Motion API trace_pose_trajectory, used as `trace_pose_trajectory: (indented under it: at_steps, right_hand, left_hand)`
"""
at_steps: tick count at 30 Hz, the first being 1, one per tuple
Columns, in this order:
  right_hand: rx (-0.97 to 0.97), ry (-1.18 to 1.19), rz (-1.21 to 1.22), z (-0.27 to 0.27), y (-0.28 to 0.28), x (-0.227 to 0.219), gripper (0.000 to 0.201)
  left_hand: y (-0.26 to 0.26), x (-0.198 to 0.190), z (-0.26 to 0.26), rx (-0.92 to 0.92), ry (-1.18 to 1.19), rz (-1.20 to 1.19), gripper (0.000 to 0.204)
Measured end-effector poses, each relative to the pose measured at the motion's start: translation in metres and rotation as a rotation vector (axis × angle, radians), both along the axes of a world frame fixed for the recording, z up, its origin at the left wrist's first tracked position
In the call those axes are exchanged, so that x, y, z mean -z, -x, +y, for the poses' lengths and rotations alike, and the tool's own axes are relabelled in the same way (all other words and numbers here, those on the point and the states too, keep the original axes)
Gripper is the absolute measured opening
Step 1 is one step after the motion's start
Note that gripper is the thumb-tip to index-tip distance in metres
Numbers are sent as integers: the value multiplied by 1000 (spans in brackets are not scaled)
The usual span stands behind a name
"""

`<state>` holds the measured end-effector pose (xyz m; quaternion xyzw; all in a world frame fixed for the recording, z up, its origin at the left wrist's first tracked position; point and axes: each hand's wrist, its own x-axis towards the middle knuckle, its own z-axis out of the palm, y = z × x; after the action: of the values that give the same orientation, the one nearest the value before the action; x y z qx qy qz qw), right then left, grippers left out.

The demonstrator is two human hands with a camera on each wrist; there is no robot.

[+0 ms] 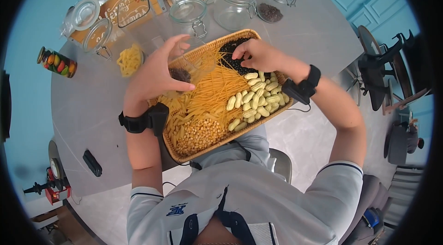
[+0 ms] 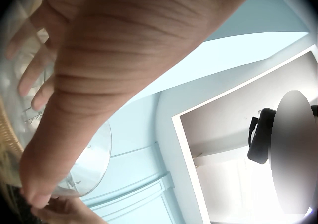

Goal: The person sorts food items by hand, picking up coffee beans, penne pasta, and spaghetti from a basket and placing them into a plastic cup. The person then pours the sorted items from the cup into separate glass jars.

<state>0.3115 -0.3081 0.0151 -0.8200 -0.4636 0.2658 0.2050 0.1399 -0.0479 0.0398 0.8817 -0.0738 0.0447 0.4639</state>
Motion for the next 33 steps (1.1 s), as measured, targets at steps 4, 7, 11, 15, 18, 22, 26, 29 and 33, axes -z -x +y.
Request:
trace_pose_trajectory:
  at_steps: [4, 7, 11, 15, 18, 22, 26, 29, 33]
  right_hand:
    - [-63, -70, -265, 2, 8, 25, 43]
    - [-51, -107, -397, 4, 8, 39, 44]
    - [-31, -60, -334, 12, 12, 29, 43]
    - [-50, -49, -285, 15, 4, 31, 40]
    - [-41, -64, -279, 15, 1, 32, 35]
    - [41, -38, -135, 15, -19, 35, 23]
    - [180, 30, 115, 18, -19, 11, 14]
    - [244, -12, 252, 15, -25, 11, 9]
    - [373, -80, 497, 10, -34, 11, 11]
  left_hand:
    - [0, 1, -1, 6, -1, -5, 107]
    - [0, 1, -1, 2, -2, -2, 107]
    - [1, 1, -1, -10, 4, 6, 107]
    - [1, 1, -1, -4, 2, 12, 106]
    - [1, 0, -1, -2, 4, 16, 106]
    - [1, 1, 0, 0, 16, 11, 106]
    - [1, 1, 0, -4, 1, 5, 106]
    - [1, 1, 0, -3, -10, 2, 106]
    - [1, 1, 0, -3, 0, 12, 107]
